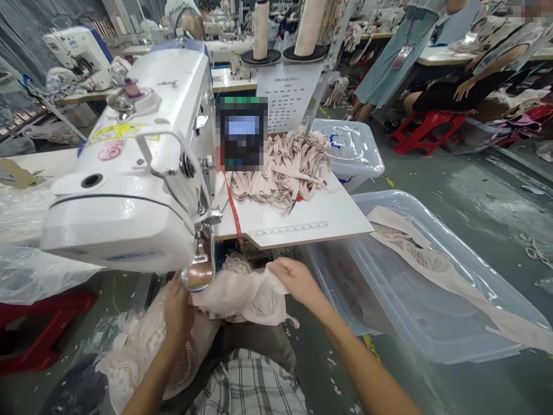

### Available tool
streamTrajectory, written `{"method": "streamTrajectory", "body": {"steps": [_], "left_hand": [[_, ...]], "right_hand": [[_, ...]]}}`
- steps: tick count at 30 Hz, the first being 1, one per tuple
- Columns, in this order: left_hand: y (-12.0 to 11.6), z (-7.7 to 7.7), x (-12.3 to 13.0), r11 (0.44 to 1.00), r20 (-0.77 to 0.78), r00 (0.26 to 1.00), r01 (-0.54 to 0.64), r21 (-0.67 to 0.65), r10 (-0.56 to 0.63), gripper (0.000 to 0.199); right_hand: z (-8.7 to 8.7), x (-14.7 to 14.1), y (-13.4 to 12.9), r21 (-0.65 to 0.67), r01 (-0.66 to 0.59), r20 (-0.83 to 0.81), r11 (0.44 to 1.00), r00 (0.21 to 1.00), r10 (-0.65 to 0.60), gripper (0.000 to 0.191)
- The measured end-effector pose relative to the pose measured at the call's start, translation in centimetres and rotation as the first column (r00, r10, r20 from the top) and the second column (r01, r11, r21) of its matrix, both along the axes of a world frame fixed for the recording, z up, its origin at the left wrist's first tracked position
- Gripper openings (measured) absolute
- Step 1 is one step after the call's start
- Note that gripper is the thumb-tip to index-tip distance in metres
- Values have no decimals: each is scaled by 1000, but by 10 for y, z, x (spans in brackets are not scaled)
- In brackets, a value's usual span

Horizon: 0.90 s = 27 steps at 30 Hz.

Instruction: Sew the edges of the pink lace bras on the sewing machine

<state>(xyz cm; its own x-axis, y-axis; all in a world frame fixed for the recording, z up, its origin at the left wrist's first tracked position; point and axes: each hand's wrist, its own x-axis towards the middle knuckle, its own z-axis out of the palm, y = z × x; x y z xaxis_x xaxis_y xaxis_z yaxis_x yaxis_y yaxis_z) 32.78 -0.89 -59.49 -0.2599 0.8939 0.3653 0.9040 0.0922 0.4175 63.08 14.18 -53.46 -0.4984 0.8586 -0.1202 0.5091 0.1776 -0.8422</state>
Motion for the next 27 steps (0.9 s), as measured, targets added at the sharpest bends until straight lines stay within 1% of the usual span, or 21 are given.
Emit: {"method": "streamTrajectory", "body": {"steps": [1,3,5,7,8,10,12,13,14,15,16,17,18,19,20,21,23,24,25,26,27], "left_hand": [[-3,-2,3,1000,-39,999,6,-13,-7,51],[-11,-13,20,992,-105,991,76,-98,-86,54],[-22,-30,46,953,-73,973,195,-232,-217,53],[-36,-39,65,915,22,965,256,-311,-262,49],[-44,-38,67,910,76,965,260,-322,-249,47],[-64,-26,54,930,166,970,222,-292,-179,44],[-91,-3,21,961,216,974,124,-246,-71,36],[-109,8,1,969,216,976,27,-246,28,33],[-128,17,-19,957,189,968,-110,-269,165,31],[-149,23,-38,914,139,937,-266,-307,320,32],[-169,25,-54,840,77,881,-413,-353,466,37],[-189,23,-67,754,16,817,-525,-395,577,42],[-206,17,-76,681,-30,764,-591,-432,644,46],[-221,10,-81,634,-52,736,-614,-471,675,46],[-231,2,-83,614,-50,733,-603,-509,678,43],[-239,-4,-81,612,-36,744,-576,-541,668,41],[-244,-5,-70,617,-23,765,-537,-575,644,41],[-242,2,-61,619,-31,772,-533,-577,635,41],[-239,13,-51,625,-38,778,-531,-573,627,41],[-234,29,-41,642,-25,791,-514,-569,611,42],[-228,48,-31,674,19,812,-471,-569,584,44]], "right_hand": [[-7,19,6,43,-2,156,999,988,-5,44],[-22,51,15,87,-50,452,995,892,5,41],[-36,64,18,103,-79,599,992,801,2,31],[-52,51,15,149,-94,602,984,798,-15,26],[-62,37,12,179,-117,586,977,810,-10,32],[-85,-3,1,245,-184,512,952,858,34,49],[-111,-43,-18,309,-266,420,913,900,120,61],[-124,-59,-31,348,-294,389,890,909,149,64],[-137,-69,-45,392,-312,370,866,915,162,65],[-150,-74,-58,433,-321,364,842,917,163,64],[-161,-74,-70,472,-320,363,822,920,149,64],[-171,-70,-80,498,-321,355,806,923,149,63],[-178,-64,-86,512,-318,338,798,929,153,62],[-182,-57,-89,510,-316,320,800,933,165,62],[-183,-52,-89,487,-315,302,815,936,181,62],[-179,-48,-87,447,-305,284,841,940,190,63],[-159,-53,-83,349,-247,235,904,957,170,66],[-142,-61,-82,307,-212,202,928,967,154,69],[-123,-73,-85,270,-187,162,944,976,147,72],[-102,-87,-90,253,-195,118,948,978,170,76],[-80,-103,-98,220,-272,64,937,962,265,82]]}}
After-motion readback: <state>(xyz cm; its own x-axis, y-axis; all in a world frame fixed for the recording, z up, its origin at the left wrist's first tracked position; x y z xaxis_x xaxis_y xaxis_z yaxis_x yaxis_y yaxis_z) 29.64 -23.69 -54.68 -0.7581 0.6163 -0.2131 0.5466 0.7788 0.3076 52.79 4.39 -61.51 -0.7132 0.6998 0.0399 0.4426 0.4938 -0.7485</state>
